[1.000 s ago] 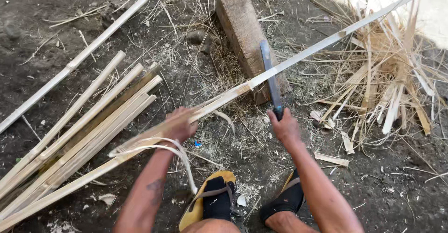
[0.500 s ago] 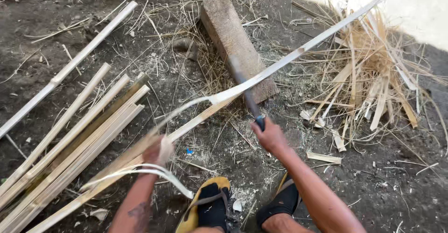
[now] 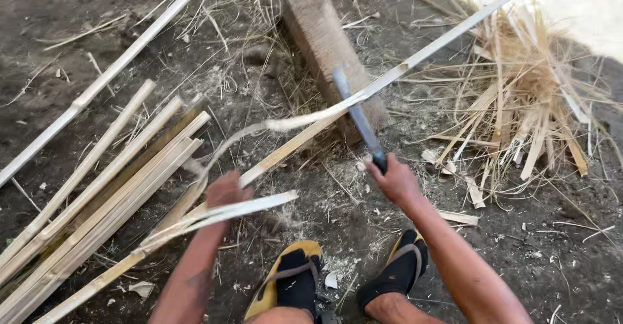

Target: The person uses a machete to shave thin strips from bamboo poles. They hold each pole against a wooden block and repeatedly draw the blade along its length to remove the outer layer, then place the finished strips aside.

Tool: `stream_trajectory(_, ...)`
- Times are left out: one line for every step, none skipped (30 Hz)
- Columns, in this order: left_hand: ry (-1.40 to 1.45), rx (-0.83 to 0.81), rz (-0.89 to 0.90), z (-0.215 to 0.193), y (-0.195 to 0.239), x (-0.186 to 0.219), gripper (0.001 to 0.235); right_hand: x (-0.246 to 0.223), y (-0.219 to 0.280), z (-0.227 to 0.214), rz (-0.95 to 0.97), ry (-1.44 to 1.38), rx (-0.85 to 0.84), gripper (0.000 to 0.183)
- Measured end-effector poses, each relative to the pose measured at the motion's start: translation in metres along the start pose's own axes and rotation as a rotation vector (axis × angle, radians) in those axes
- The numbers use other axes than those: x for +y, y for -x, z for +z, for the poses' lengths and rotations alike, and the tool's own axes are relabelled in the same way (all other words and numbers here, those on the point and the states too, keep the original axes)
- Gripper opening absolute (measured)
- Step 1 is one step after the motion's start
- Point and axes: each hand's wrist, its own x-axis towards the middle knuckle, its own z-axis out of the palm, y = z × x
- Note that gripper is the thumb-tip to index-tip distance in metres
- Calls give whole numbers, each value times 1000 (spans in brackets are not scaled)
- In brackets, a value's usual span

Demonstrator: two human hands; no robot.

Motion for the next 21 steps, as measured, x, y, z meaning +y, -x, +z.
stream_trajectory(97, -4, 4, -1, -14, 21, 32, -13, 7, 12, 24, -20, -106, 57)
stream_trajectory(111, -128, -71, -2, -34, 45, 35, -24, 11, 19, 49, -43, -197, 57)
stream_trajectory(123, -251, -147, -6, -45, 59, 37, -30, 9, 18, -88, 95, -252, 57)
stream_trajectory(83, -239, -132, -11, -46, 62, 34, -29, 5, 12, -217, 232, -308, 57)
stream_trajectory(44, -226, -118, -16, -44, 61, 32, -27, -1, 6, -345, 369, -363, 56)
stream_trajectory(6, -213, -110, -20, -31, 52, 32, -15, -10, -10, -319, 285, -213, 53)
stream_trajectory(-14, -205, -132, -25, -15, 37, 32, 0, -20, -29, -292, 201, -63, 52)
stream_trajectory(-21, -198, -156, -28, 0, 21, 32, 13, -31, -50, -165, 231, 44, 54)
stream_trajectory(-29, -191, -180, -29, 14, 9, 32, 19, -38, -64, -39, 262, 150, 60)
stream_trajectory(-52, -162, -205, -31, 21, -3, 32, 18, -41, -65, -47, 176, 116, 61)
stream_trajectory(-57, -103, -196, -31, 27, -12, 32, 16, -38, -62, -56, 90, 82, 62)
stream_trajectory(-53, -72, -177, -25, 28, -12, 32, 14, -29, -55, -40, 12, 33, 64)
stream_trajectory(-48, -41, -157, -18, 23, -9, 32, 8, -18, -42, 10, -92, -23, 60)
stream_trajectory(-41, -70, -164, -13, 15, -2, 35, -6, -11, -28, 32, -194, -69, 58)
stream_trajectory(-34, -99, -171, -7, 8, 8, 38, -15, -6, -20, -56, -90, -115, 60)
stream_trajectory(-31, -138, -165, -1, 2, 14, 42, -18, -1, -14, -126, 7, -161, 62)
stream_trajectory(4, -81, -103, 4, -2, 17, 38, -18, -1, -14, -225, 132, -247, 62)
stream_trajectory(34, -26, -42, 6, -1, 16, 34, -15, -5, -18, -324, 251, -333, 63)
stream_trajectory(63, 29, 20, 7, 2, 12, 30, -11, -10, -23, -422, 371, -419, 65)
stream_trajectory(-26, -43, -65, 8, 14, 3, 32, 4, -17, -38, -324, 271, -291, 64)
stream_trajectory(-116, -113, -150, 5, 23, -10, 38, 22, -29, -59, -224, 173, -163, 63)
